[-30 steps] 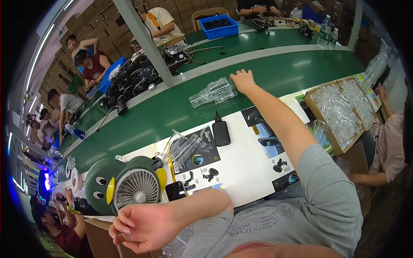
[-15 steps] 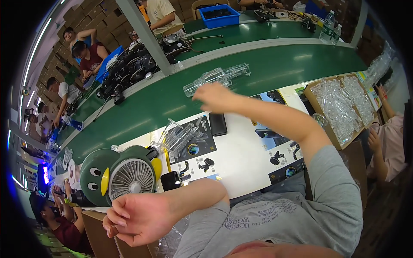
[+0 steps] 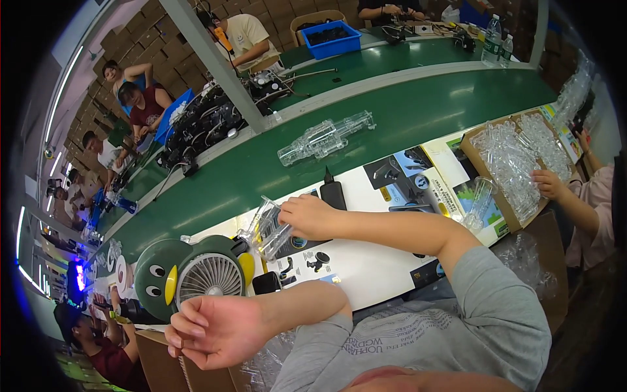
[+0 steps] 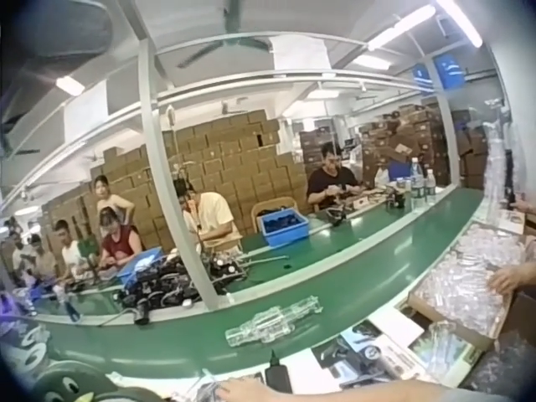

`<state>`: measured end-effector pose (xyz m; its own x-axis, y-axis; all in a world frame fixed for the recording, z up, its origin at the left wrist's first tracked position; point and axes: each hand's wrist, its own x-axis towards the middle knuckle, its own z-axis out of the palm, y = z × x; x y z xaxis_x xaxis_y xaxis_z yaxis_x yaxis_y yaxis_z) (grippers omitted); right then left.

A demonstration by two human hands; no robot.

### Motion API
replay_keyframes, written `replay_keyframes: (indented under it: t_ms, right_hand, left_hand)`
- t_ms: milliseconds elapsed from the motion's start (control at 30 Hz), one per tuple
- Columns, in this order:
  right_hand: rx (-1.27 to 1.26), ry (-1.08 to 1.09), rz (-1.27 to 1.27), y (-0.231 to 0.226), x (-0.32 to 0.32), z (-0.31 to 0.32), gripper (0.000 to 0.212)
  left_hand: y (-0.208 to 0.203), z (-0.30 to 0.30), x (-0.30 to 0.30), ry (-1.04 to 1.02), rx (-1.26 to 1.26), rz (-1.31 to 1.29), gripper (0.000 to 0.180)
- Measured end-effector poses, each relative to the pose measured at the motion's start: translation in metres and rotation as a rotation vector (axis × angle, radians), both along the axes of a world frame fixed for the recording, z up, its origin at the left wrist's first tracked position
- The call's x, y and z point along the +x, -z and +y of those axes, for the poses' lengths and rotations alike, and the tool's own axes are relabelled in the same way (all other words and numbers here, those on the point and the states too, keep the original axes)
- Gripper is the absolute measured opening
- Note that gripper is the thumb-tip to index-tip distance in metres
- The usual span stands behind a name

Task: Apply adhesive to plastic components and join them together on a factory assembly line.

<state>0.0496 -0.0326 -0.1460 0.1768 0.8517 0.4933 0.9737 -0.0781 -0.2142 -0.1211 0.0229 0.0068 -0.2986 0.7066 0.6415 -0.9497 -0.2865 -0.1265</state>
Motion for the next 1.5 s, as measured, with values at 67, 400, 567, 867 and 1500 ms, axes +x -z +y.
replay_keyframes:
  t_ms: [67, 400, 567, 867, 1500]
  right_hand:
    - [0.125, 0.032, 0.231, -0.02, -0.005, -0.009, 0.031]
    - [0.686, -0.224, 0.545, -0.138, -0.062, -0.04, 0.034]
    - [0.713, -0.202, 0.331, -0.141, -0.069, -0.051, 0.034]
    - [0.064, 0.128, 0.008, -0.064, 0.026, -0.064, 0.032]
    - [-0.25, 0.046, -0.537, 0.009, 0.057, -0.069, 0.024]
  left_hand:
    - [0.002, 0.0, 0.001, 0.015, 0.02, 0.027, 0.013]
    - [-0.008, -0.003, 0.029, -0.419, 0.06, 0.582, 0.082]
    - [-0.004, -0.016, 0.028, -0.312, 0.101, 0.67, 0.07]
    - [0.003, 0.004, 0.008, -0.35, -0.195, 0.218, 0.038]
    - [0.0, 0.003, 0.016, -0.387, -0.156, 0.382, 0.079]
